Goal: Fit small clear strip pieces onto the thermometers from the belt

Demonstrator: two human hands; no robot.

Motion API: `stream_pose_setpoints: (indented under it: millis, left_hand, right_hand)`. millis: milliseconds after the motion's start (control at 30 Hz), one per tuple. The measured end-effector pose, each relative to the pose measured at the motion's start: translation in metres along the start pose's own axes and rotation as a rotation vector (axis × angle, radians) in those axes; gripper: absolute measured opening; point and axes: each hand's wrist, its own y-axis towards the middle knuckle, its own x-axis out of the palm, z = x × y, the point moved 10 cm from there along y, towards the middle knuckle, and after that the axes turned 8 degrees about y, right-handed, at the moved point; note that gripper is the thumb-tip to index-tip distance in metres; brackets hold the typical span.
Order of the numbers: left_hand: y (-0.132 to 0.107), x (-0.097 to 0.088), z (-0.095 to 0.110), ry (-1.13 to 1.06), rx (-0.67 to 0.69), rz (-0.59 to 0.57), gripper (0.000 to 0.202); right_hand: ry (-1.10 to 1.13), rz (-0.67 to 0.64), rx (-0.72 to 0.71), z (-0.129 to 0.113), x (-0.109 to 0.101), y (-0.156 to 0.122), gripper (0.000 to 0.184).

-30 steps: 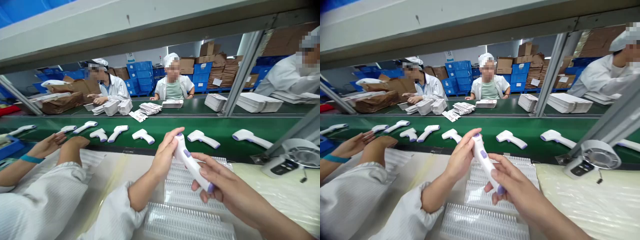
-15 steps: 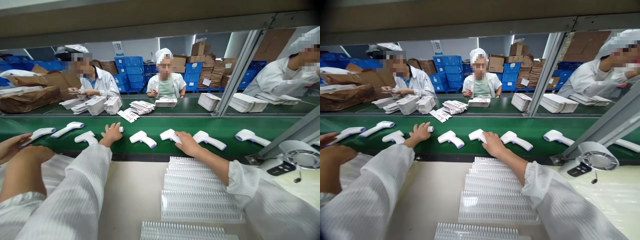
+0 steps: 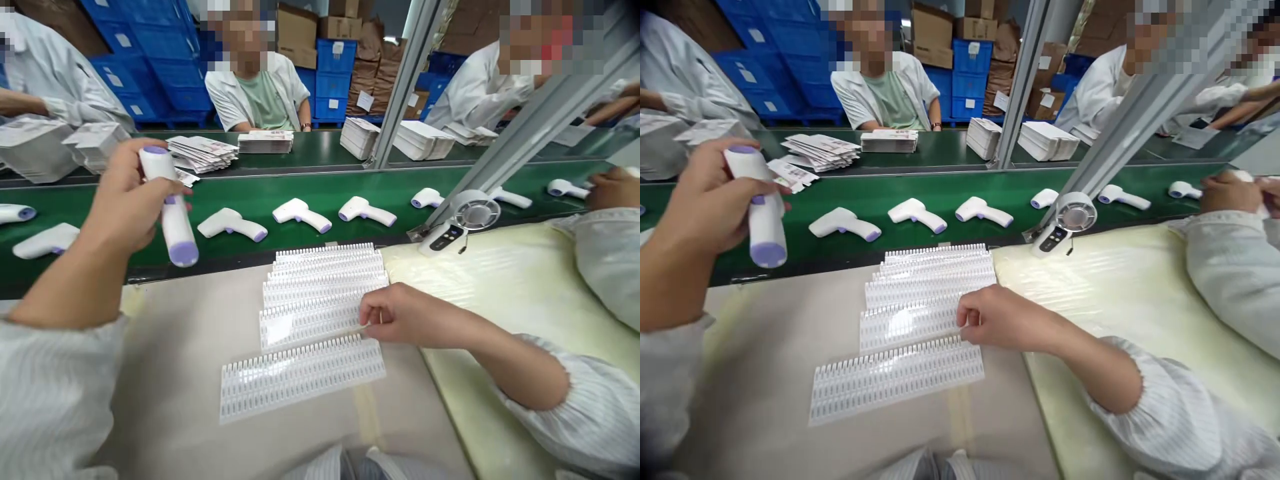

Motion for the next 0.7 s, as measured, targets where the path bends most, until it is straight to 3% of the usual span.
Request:
stream_pose_setpoints:
  millis: [67,100,200,267,533,700]
  left_hand:
    - [-0.034,0.023,0.044,-0.317,-0.088,-0.119,0.082]
    - [-0.053,0.031,0.071,-0.441,-0.068,-0.153,0.082]
    - [-0.102,0.053,0.130,-0.670,-0.040,-0.271,0.060]
    - [-0.123,0.067,0.148,-0.720,-0.054,-0.337,0.047]
    - [-0.142,0.108,0.136,-0.770,-0.222,-0.395,0.043]
    - [-0.150,0.123,0.130,-0.775,-0.293,-0.428,0.052]
  right_hand:
    - [-0.063,-0.042,-0.010,0.004,0.011,0.001,0.014]
    - [-0.087,-0.058,-0.017,0.004,0.015,0.003,0.015]
    - [-0.146,-0.082,-0.025,0.002,0.022,0.007,0.016]
    - [-0.172,-0.088,-0.025,0.000,0.024,0.009,0.016]
    - [-0.197,-0.119,-0.012,0.003,0.030,0.004,0.018]
    - [-0.005,-0.083,-0.049,-0.007,0.018,-0.008,0.016]
